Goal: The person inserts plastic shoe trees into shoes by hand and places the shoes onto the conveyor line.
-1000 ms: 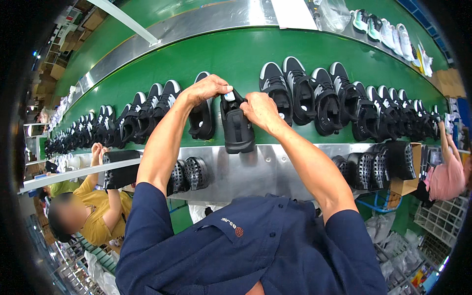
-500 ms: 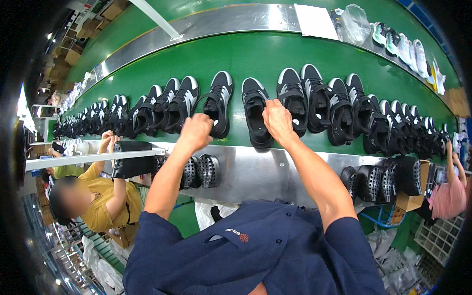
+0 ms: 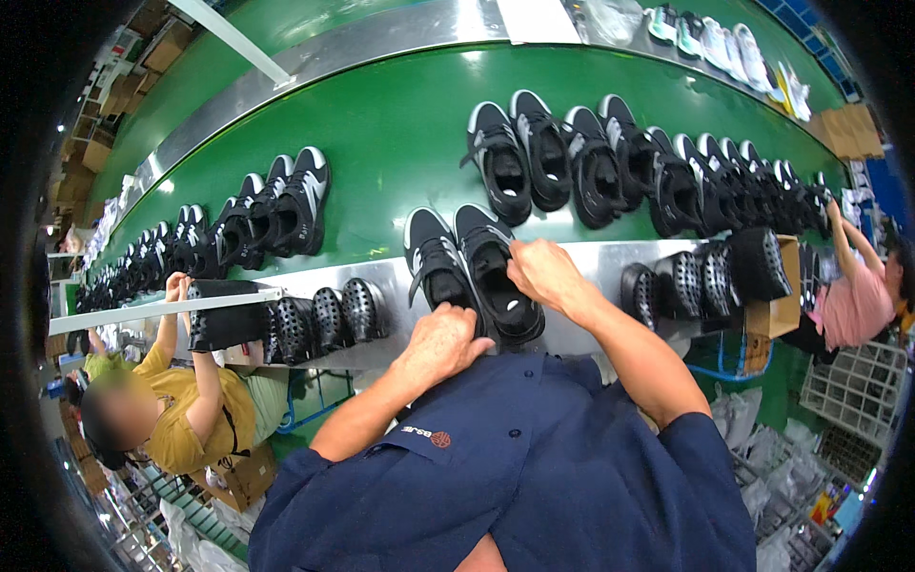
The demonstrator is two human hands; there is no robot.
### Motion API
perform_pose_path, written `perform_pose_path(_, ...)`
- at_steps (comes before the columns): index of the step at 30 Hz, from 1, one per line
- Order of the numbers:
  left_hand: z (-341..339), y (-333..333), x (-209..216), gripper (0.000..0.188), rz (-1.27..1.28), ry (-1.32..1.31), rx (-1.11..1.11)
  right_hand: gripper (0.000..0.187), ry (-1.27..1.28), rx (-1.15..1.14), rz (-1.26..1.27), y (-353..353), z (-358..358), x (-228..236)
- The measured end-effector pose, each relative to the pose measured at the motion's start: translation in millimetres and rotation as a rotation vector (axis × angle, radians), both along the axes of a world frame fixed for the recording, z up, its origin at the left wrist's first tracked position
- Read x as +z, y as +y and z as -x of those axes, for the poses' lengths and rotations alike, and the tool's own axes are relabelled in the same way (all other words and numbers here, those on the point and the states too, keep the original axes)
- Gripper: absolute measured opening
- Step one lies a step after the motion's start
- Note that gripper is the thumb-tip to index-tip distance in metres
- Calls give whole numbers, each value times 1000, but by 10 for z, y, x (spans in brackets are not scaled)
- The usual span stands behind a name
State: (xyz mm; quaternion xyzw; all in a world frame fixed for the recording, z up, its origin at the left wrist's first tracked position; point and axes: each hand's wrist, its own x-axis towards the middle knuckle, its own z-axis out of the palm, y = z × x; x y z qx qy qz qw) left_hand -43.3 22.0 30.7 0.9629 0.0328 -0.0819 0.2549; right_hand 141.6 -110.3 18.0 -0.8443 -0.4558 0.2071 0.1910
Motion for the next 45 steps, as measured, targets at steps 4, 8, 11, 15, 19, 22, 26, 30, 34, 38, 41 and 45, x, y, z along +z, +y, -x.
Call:
perform_pose_path(4,-135,-399,134,35,-36,-315,201,20,37,-159,-55,-581,294,-342)
perform_pose_path(8,-418,-467,-287,26,-38,-319,66,18,-12,-251,-139,-734,474,-497)
perform_pose_path(11,-481,-597,-365,21,-85,-456,-13,18,-95,-301,-184,-857,497,-490)
perform_pose_path(15,-555,-484,-580,18,179,-294,129,15,-208,-371,-89,-818,858,-66)
perform_pose_path(19,-771,-478,-379,27,278,-139,63,12,-248,-242,-288,-853,887,-359)
perform_pose_path(22,-852,-491,-504,28,307,-111,5,15,-232,-353,-113,-803,927,-468)
perform_pose_path(26,-939,-303,-544,27,459,-114,-23,16,-168,-391,79,-599,838,-477)
perform_pose_path(30,-1009,-203,-482,28,418,-115,-134,17,-85,-416,143,-541,737,-456)
perform_pose_path(34,-1129,-175,-467,29,519,-10,-102,17,-55,-529,133,-517,638,-514)
perform_pose_path(38,-1348,-122,-547,39,82,-59,345,17,-178,-371,299,-604,648,-840)
perform_pose_path(41,-1497,7,-858,61,312,136,604,17,-187,-387,225,-670,703,-706)
perform_pose_path(45,-1609,139,-1321,42,1195,83,1031,23,-236,-357,42,-736,690,-728)
